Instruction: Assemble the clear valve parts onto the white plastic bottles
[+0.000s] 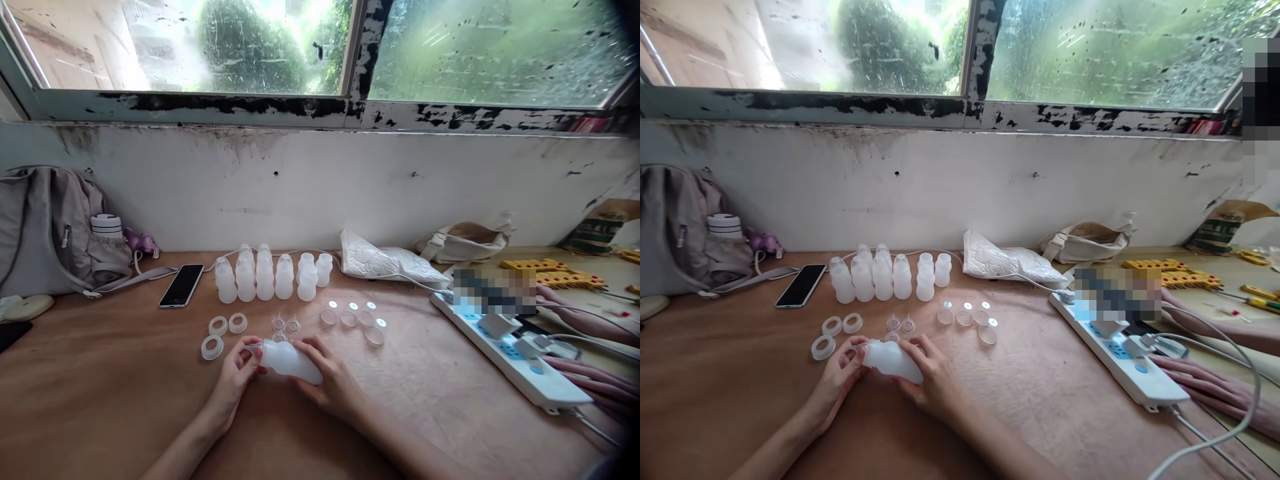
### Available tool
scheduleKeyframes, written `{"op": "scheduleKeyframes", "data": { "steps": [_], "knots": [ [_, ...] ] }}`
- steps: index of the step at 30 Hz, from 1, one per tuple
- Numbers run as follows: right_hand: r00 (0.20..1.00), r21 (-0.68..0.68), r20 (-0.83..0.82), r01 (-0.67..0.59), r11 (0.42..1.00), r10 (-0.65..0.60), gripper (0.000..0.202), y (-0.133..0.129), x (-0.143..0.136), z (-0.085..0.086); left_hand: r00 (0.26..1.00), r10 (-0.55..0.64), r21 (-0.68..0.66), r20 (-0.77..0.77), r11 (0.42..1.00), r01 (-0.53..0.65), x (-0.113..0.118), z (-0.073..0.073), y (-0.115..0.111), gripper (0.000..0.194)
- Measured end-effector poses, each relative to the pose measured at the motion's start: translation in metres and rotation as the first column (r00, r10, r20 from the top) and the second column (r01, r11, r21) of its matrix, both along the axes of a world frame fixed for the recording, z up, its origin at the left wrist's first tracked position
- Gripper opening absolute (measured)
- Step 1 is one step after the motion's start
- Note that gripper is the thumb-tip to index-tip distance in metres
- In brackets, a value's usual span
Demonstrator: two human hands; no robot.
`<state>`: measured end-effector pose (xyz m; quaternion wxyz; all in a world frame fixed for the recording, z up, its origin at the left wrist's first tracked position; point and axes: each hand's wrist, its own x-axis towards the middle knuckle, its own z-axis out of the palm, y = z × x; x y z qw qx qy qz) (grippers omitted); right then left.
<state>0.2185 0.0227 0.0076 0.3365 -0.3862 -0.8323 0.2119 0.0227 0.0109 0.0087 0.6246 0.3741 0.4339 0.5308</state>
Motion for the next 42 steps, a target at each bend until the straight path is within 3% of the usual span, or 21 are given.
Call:
{"op": "scheduleKeyframes", "data": {
  "steps": [5,8,9,11,13,15,17,19,22,23,25,27,30,31,32,33,34,36,38,40,42],
  "knots": [
    [0.998,-0.028,-0.063,-0.015,0.999,0.013,0.046,-0.002,0.003,0.009,0.998,-0.016,0.013,-0.068,1.000,0.017,-0.001,0.004,-0.002,0.034],
    [0.984,-0.342,-0.176,-0.046,0.939,-0.016,0.037,-0.002,0.002,0.014,0.995,-0.091,0.058,-0.034,0.994,0.093,-0.004,0.005,-0.003,0.035],
    [0.973,-0.496,-0.227,-0.079,0.865,-0.042,0.034,-0.002,0.001,0.014,0.992,-0.123,0.071,-0.017,0.990,0.124,-0.005,0.006,-0.004,0.036],
    [0.939,-0.745,-0.335,-0.209,0.633,-0.084,0.035,-0.003,-0.002,0.012,0.981,-0.187,0.079,0.042,0.980,0.183,-0.006,0.008,-0.006,0.037],
    [0.894,-0.834,-0.441,-0.372,0.408,-0.086,0.041,-0.004,-0.006,0.009,0.960,-0.249,0.075,0.128,0.968,0.241,-0.006,0.010,-0.010,0.037],
    [0.857,-0.827,-0.508,-0.458,0.327,-0.084,0.043,-0.006,-0.010,0.008,0.948,-0.259,0.084,0.187,0.965,0.248,-0.004,0.010,-0.012,0.035],
    [0.864,-0.821,-0.492,-0.420,0.387,-0.106,0.042,-0.009,-0.013,0.009,0.965,-0.200,0.079,0.171,0.979,0.189,-0.002,0.009,-0.012,0.033],
    [0.910,-0.784,-0.395,-0.260,0.564,-0.130,0.038,-0.011,-0.014,0.011,0.990,-0.118,0.059,0.071,0.992,0.114,-0.002,0.007,-0.010,0.034],
    [0.961,-0.509,-0.238,-0.003,0.861,-0.138,0.034,-0.014,-0.013,0.014,0.991,-0.081,0.065,-0.107,0.994,0.088,-0.004,0.004,-0.005,0.031],
    [0.967,-0.405,-0.215,0.036,0.914,-0.133,0.034,-0.015,-0.012,0.014,0.987,-0.086,0.087,-0.137,0.991,0.098,-0.005,0.004,-0.003,0.030],
    [0.968,-0.359,-0.219,0.036,0.933,-0.122,0.035,-0.014,-0.010,0.014,0.983,-0.105,0.138,-0.149,0.982,0.126,-0.007,0.005,-0.001,0.030],
    [0.952,-0.566,-0.286,-0.075,0.821,-0.110,0.038,-0.012,-0.008,0.014,0.982,-0.123,0.173,-0.146,0.974,0.148,-0.008,0.006,-0.001,0.033],
    [0.899,-0.859,-0.421,-0.354,0.370,-0.117,0.054,-0.008,-0.005,0.015,0.981,-0.151,0.195,-0.124,0.965,0.173,-0.007,0.010,-0.004,0.039],
    [0.884,-0.873,-0.451,-0.408,0.266,-0.125,0.057,-0.006,-0.005,0.016,0.981,-0.160,0.199,-0.105,0.964,0.179,-0.006,0.011,-0.005,0.040],
    [0.878,-0.874,-0.462,-0.426,0.234,-0.124,0.057,-0.006,-0.005,0.017,0.983,-0.165,0.200,-0.080,0.964,0.178,-0.005,0.012,-0.007,0.040],
    [0.885,-0.871,-0.450,-0.405,0.278,-0.121,0.055,-0.006,-0.006,0.018,0.985,-0.163,0.195,-0.051,0.966,0.170,-0.004,0.012,-0.009,0.041],
    [0.902,-0.854,-0.416,-0.345,0.389,-0.115,0.051,-0.007,-0.006,0.018,0.988,-0.155,0.181,-0.026,0.971,0.157,-0.003,0.012,-0.010,0.043],
    [0.949,-0.698,-0.297,-0.139,0.702,-0.108,0.042,-0.011,-0.008,0.018,0.993,-0.118,0.128,-0.009,0.985,0.118,-0.001,0.011,-0.011,0.045],
    [0.982,-0.379,-0.150,0.051,0.924,-0.115,0.036,-0.015,-0.010,0.017,0.996,-0.077,0.060,-0.043,0.995,0.079,0.000,0.009,-0.010,0.046],
    [0.994,-0.106,-0.047,0.098,0.990,-0.103,0.039,-0.018,-0.010,0.016,0.995,-0.043,0.024,-0.090,0.999,0.045,0.001,0.007,-0.009,0.043],
    [0.996,-0.035,-0.025,0.081,0.996,-0.082,0.042,-0.019,-0.010,0.015,0.993,-0.017,0.031,-0.117,0.999,0.021,0.000,0.005,-0.008,0.042]
  ]
}}
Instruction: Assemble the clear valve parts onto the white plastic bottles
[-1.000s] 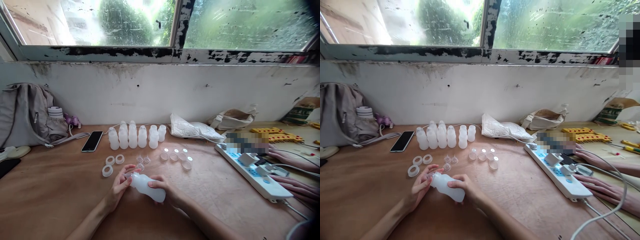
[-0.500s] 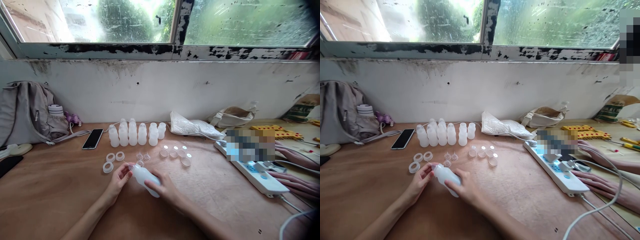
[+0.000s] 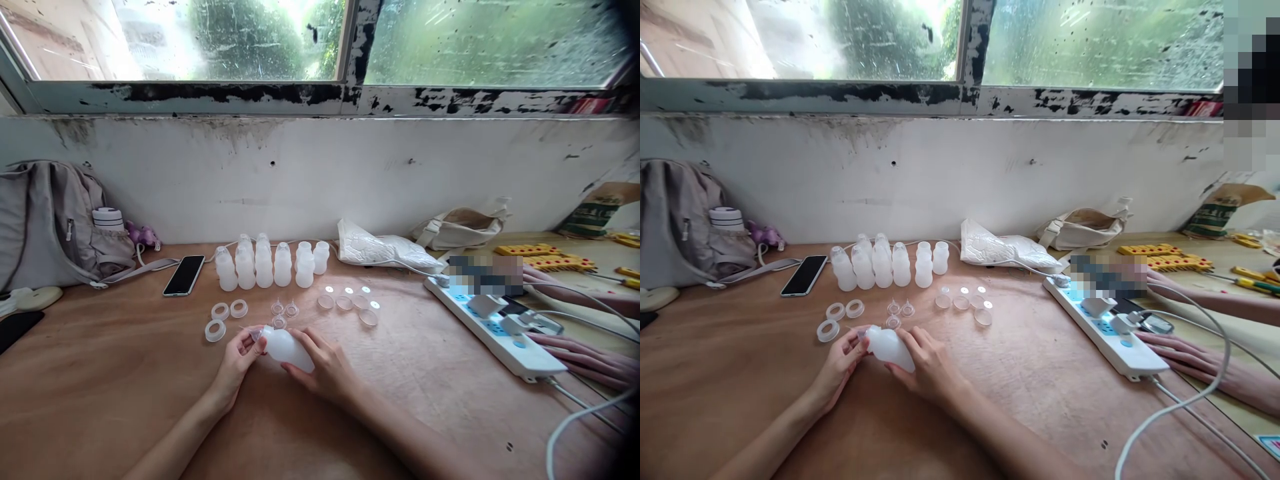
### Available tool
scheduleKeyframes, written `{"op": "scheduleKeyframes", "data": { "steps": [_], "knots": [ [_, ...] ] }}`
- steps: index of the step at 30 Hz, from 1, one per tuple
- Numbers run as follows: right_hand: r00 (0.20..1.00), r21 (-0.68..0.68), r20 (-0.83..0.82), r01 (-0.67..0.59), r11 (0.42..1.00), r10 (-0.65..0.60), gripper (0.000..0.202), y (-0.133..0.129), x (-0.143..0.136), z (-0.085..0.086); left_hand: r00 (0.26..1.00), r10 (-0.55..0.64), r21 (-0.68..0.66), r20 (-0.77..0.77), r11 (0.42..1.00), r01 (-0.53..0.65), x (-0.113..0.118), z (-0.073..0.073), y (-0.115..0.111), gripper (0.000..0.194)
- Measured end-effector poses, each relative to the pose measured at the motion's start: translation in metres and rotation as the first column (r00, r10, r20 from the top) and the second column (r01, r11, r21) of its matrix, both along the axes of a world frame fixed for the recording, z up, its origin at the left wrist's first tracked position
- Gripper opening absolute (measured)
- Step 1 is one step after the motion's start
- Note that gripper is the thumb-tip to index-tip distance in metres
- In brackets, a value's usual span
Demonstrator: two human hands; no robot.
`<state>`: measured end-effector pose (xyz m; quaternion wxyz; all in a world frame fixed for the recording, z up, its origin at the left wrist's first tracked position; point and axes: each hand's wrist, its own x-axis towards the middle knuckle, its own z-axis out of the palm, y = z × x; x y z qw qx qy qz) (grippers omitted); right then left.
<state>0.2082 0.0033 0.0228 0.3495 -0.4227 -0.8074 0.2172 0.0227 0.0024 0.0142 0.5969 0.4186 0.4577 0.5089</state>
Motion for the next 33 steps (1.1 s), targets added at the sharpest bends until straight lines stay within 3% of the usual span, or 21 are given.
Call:
{"op": "scheduleKeyframes", "data": {
  "steps": [2,3,4,6,7,8,9,10,11,12,13,15,16,18,19,21,23,25,29,33],
  "knots": [
    [0.996,-0.157,-0.087,-0.028,0.987,0.015,0.038,0.000,0.000,0.001,1.000,-0.002,0.029,-0.014,1.000,0.002,-0.001,0.001,-0.001,0.041],
    [0.987,-0.321,-0.162,-0.066,0.945,0.014,0.036,0.000,-0.001,0.002,1.000,-0.013,0.046,-0.018,0.999,0.013,-0.002,0.002,-0.001,0.041],
    [0.968,-0.508,-0.252,-0.134,0.851,0.002,0.037,0.001,-0.001,0.003,0.999,-0.027,0.062,-0.020,0.998,0.028,-0.002,0.003,-0.002,0.042],
    [0.904,-0.788,-0.422,-0.327,0.522,-0.071,0.045,0.002,-0.002,0.004,0.999,-0.050,0.095,-0.016,0.994,0.052,-0.003,0.006,-0.005,0.045],
    [0.870,-0.840,-0.478,-0.415,0.349,-0.118,0.049,0.003,-0.002,0.004,0.999,-0.052,0.112,-0.013,0.992,0.054,-0.003,0.007,-0.006,0.046],
    [0.843,-0.850,-0.516,-0.480,0.217,-0.155,0.052,0.003,-0.002,0.004,0.999,-0.053,0.124,-0.009,0.991,0.054,-0.003,0.008,-0.007,0.047],
    [0.823,-0.841,-0.540,-0.520,0.147,-0.177,0.053,0.003,-0.003,0.004,0.999,-0.053,0.131,-0.003,0.990,0.053,-0.003,0.009,-0.007,0.048],
    [0.815,-0.834,-0.551,-0.532,0.143,-0.182,0.053,0.003,-0.003,0.003,0.998,-0.058,0.132,0.006,0.990,0.057,-0.003,0.010,-0.008,0.047],
    [0.819,-0.832,-0.549,-0.517,0.202,-0.167,0.052,0.003,-0.004,0.003,0.997,-0.067,0.126,0.026,0.990,0.064,-0.003,0.010,-0.007,0.047],
    [0.835,-0.821,-0.533,-0.470,0.324,-0.140,0.049,0.002,-0.004,0.003,0.995,-0.082,0.116,0.057,0.990,0.075,-0.003,0.011,-0.007,0.048],
    [0.863,-0.779,-0.495,-0.389,0.491,-0.103,0.046,0.001,-0.005,0.002,0.990,-0.101,0.100,0.099,0.991,0.091,-0.003,0.010,-0.006,0.049],
    [0.939,-0.542,-0.343,-0.175,0.822,-0.027,0.038,-0.002,-0.006,0.001,0.972,-0.123,0.058,0.199,0.992,0.114,-0.002,0.009,-0.006,0.053],
    [0.971,-0.373,-0.240,-0.092,0.923,0.000,0.038,-0.004,-0.006,0.000,0.962,-0.125,0.031,0.243,0.992,0.122,0.000,0.008,-0.006,0.054],
    [0.998,-0.094,-0.053,-0.036,0.995,0.032,0.043,-0.009,-0.008,-0.004,0.951,-0.108,-0.023,0.289,0.993,0.119,0.004,0.007,-0.008,0.055],
    [0.999,-0.030,0.010,-0.050,0.998,0.050,0.045,-0.011,-0.009,-0.005,0.954,-0.083,-0.048,0.289,0.994,0.101,0.006,0.006,-0.010,0.053],
    [0.995,-0.036,0.035,-0.089,0.995,0.090,0.044,-0.017,-0.012,-0.005,0.965,-0.010,-0.096,0.261,0.995,0.037,0.011,0.006,-0.015,0.045],
    [0.991,-0.165,-0.040,-0.129,0.978,0.124,0.040,-0.023,-0.016,-0.001,0.968,0.069,-0.143,0.240,0.989,-0.035,0.014,0.006,-0.019,0.036],
    [0.981,-0.348,-0.148,-0.170,0.922,0.125,0.031,-0.027,-0.020,0.005,0.960,0.114,-0.171,0.256,0.983,-0.071,0.015,0.008,-0.022,0.029],
    [0.895,-0.647,-0.445,-0.322,0.691,0.001,0.029,-0.028,-0.027,0.008,0.944,0.121,-0.131,0.307,0.988,-0.084,0.014,0.013,-0.025,0.024],
    [0.786,-0.752,-0.601,-0.493,0.437,-0.147,0.037,-0.027,-0.031,-0.003,0.947,0.107,-0.086,0.304,0.993,-0.085,0.012,0.016,-0.026,0.022]
  ]
}}
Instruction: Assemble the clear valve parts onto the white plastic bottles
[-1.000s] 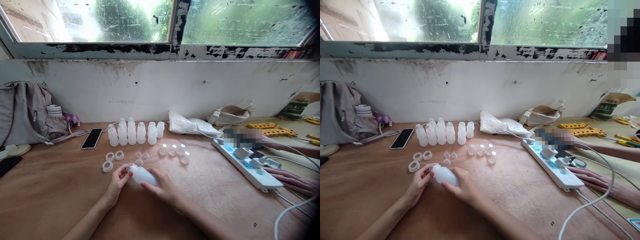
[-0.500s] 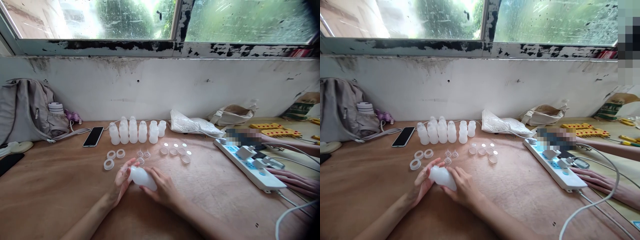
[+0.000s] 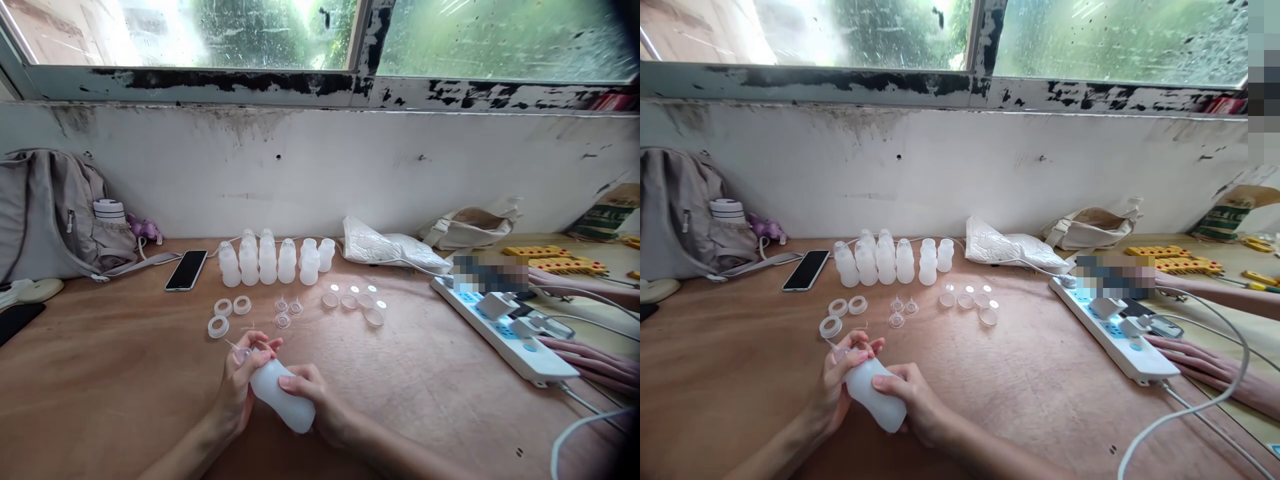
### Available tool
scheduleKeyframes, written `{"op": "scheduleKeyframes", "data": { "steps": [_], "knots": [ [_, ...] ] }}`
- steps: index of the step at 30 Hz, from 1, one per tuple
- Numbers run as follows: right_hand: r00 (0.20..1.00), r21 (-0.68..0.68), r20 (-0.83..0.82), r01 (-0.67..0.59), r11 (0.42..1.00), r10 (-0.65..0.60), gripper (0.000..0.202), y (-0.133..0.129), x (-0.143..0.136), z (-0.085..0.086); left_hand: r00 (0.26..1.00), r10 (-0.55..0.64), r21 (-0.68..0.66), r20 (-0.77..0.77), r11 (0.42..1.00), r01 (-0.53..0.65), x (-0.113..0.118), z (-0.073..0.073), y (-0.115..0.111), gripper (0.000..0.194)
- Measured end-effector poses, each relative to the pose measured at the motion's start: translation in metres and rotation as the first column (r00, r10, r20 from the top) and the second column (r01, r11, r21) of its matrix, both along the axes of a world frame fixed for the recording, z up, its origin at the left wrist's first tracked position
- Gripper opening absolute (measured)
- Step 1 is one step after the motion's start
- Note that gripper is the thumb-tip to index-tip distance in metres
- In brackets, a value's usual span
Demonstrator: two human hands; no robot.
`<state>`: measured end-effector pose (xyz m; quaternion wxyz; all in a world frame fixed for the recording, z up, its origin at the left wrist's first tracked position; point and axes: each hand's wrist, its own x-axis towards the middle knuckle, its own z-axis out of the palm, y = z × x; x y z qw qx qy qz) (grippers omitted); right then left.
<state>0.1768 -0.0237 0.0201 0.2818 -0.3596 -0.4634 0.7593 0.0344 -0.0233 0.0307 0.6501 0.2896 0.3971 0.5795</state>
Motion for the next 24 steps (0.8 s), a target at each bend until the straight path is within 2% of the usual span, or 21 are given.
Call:
{"op": "scheduleKeyframes", "data": {
  "steps": [3,5,8,10,14,18,21,23,24],
  "knots": [
    [1.000,-0.041,-0.001,-0.028,0.999,0.028,0.038,0.000,0.000,-0.002,0.999,-0.037,0.027,-0.022,0.999,0.038,-0.002,0.002,0.002,0.022],
    [0.998,0.065,0.055,0.027,0.998,-0.031,0.035,-0.001,0.001,0.000,0.998,-0.062,0.061,-0.011,0.996,0.062,-0.004,0.002,0.006,0.030],
    [0.985,0.249,0.076,0.133,0.959,-0.156,0.031,0.002,0.003,0.004,0.991,-0.113,0.078,0.065,0.991,0.108,-0.006,-0.001,0.011,0.046],
    [0.974,0.270,0.060,0.193,0.943,-0.216,0.031,0.006,0.004,0.004,0.981,-0.159,0.067,0.109,0.986,0.153,-0.006,-0.006,0.014,0.050],
    [0.951,0.276,0.024,0.289,0.917,-0.308,0.036,0.013,0.007,0.002,0.969,-0.224,0.062,0.104,0.974,0.218,0.000,-0.013,0.015,0.046],
    [0.952,0.428,0.078,0.236,0.872,-0.296,0.034,0.014,0.009,-0.001,0.964,-0.264,0.033,0.031,0.964,0.263,0.004,-0.014,0.012,0.037],
    [0.928,0.617,0.189,0.143,0.774,-0.322,0.029,0.020,0.015,-0.004,0.965,-0.261,0.016,0.024,0.965,0.260,0.002,-0.015,0.011,0.036],
    [0.861,0.761,0.259,0.097,0.641,-0.438,0.025,0.032,0.026,-0.006,0.967,-0.252,-0.017,0.022,0.967,0.253,-0.001,-0.017,0.012,0.036],
    [0.802,0.834,0.275,0.076,0.547,-0.530,0.023,0.041,0.033,-0.007,0.969,-0.247,-0.041,0.016,0.968,0.248,-0.002,-0.017,0.012,0.035]
  ]
}}
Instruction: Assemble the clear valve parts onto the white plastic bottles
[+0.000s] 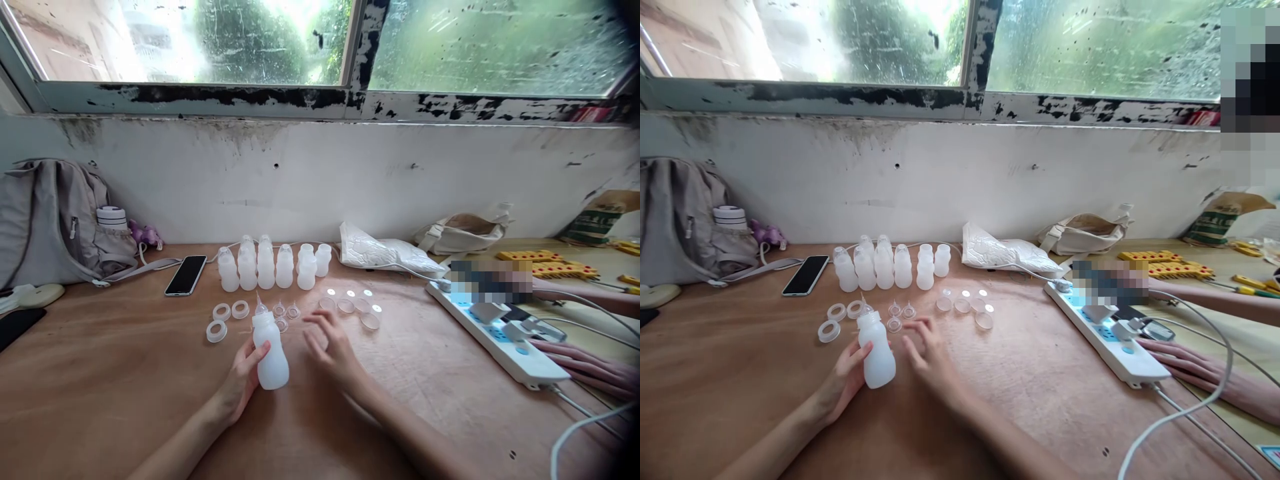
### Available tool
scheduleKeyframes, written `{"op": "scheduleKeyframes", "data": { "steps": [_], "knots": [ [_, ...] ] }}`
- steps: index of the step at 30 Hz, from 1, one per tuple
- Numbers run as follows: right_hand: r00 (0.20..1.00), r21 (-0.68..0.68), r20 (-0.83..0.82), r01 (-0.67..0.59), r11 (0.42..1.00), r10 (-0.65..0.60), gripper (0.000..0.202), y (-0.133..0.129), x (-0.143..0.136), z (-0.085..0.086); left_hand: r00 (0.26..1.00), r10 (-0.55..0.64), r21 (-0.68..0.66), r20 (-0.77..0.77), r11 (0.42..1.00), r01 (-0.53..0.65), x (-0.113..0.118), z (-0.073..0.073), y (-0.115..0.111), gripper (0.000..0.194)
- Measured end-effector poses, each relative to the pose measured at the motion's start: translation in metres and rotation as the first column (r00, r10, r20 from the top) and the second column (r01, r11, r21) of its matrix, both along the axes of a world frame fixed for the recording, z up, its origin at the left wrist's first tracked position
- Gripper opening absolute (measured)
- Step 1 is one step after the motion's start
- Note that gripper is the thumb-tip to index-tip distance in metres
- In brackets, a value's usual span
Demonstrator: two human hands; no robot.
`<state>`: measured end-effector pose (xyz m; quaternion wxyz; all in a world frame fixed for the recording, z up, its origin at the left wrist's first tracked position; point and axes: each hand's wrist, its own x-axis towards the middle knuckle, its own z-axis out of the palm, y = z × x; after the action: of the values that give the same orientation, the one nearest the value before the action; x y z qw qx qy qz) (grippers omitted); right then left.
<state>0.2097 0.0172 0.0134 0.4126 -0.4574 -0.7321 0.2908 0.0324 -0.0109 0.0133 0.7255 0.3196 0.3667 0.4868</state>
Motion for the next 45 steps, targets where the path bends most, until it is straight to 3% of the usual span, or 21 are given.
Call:
{"op": "scheduleKeyframes", "data": {
  "steps": [2,4,8,10,14,17,19,21,23,25,33,38,45],
  "knots": [
    [0.967,0.221,0.134,0.183,0.958,-0.215,0.019,0.019,0.019,0.000,1.000,0.008,-0.031,-0.028,0.999,-0.009,-0.002,-0.001,0.001,0.031],
    [0.869,0.356,0.240,0.335,0.872,-0.432,0.017,0.038,0.040,0.003,0.999,0.011,-0.029,-0.047,0.999,-0.012,-0.002,-0.002,0.001,0.028],
    [0.649,0.329,0.421,0.542,0.773,-0.634,0.015,0.060,0.082,0.012,0.996,0.004,-0.005,-0.085,1.000,-0.005,-0.004,0.001,0.003,0.029],
    [0.609,0.176,0.524,0.606,0.776,-0.595,0.014,0.064,0.097,0.019,0.994,0.019,0.016,-0.111,1.000,-0.018,-0.006,0.003,0.004,0.031],
    [0.749,-0.222,0.573,0.532,0.817,-0.332,0.009,0.062,0.107,0.030,0.985,0.067,0.062,-0.159,0.996,-0.057,-0.008,0.004,0.004,0.035],
    [0.935,-0.420,0.281,0.321,0.849,-0.215,0.024,0.059,0.097,0.033,0.968,0.051,0.114,-0.245,0.993,-0.024,-0.007,0.006,0.004,0.036],
    [0.988,-0.469,-0.006,0.132,0.873,-0.152,0.033,0.056,0.084,0.031,0.932,0.036,0.194,-0.360,0.980,0.037,-0.006,0.008,0.004,0.037],
    [0.979,-0.420,-0.150,0.066,0.905,-0.141,0.038,0.052,0.070,0.025,0.848,0.056,0.276,-0.526,0.955,0.108,-0.007,0.010,0.005,0.040],
    [0.967,-0.330,-0.196,0.095,0.939,-0.166,0.039,0.046,0.056,0.018,0.746,0.113,0.318,-0.656,0.938,0.138,-0.008,0.009,0.005,0.045],
    [0.960,-0.235,-0.209,0.136,0.962,-0.186,0.038,0.039,0.044,0.011,0.695,0.164,0.338,-0.700,0.933,0.121,-0.009,0.007,0.005,0.046],
    [0.982,-0.043,-0.045,0.179,0.983,-0.181,0.030,0.016,0.020,-0.001,0.702,0.193,0.389,-0.685,0.912,0.128,-0.008,0.007,0.002,0.034],
    [0.995,-0.016,-0.012,0.094,0.995,-0.094,0.026,0.011,0.018,-0.004,0.688,0.177,0.380,-0.704,0.912,0.154,-0.009,0.012,0.000,0.033],
    [0.998,0.043,-0.006,-0.070,0.997,0.070,0.030,0.004,0.017,-0.003,0.733,0.042,0.301,-0.678,0.927,0.225,-0.010,0.016,0.001,0.034]
  ]
}}
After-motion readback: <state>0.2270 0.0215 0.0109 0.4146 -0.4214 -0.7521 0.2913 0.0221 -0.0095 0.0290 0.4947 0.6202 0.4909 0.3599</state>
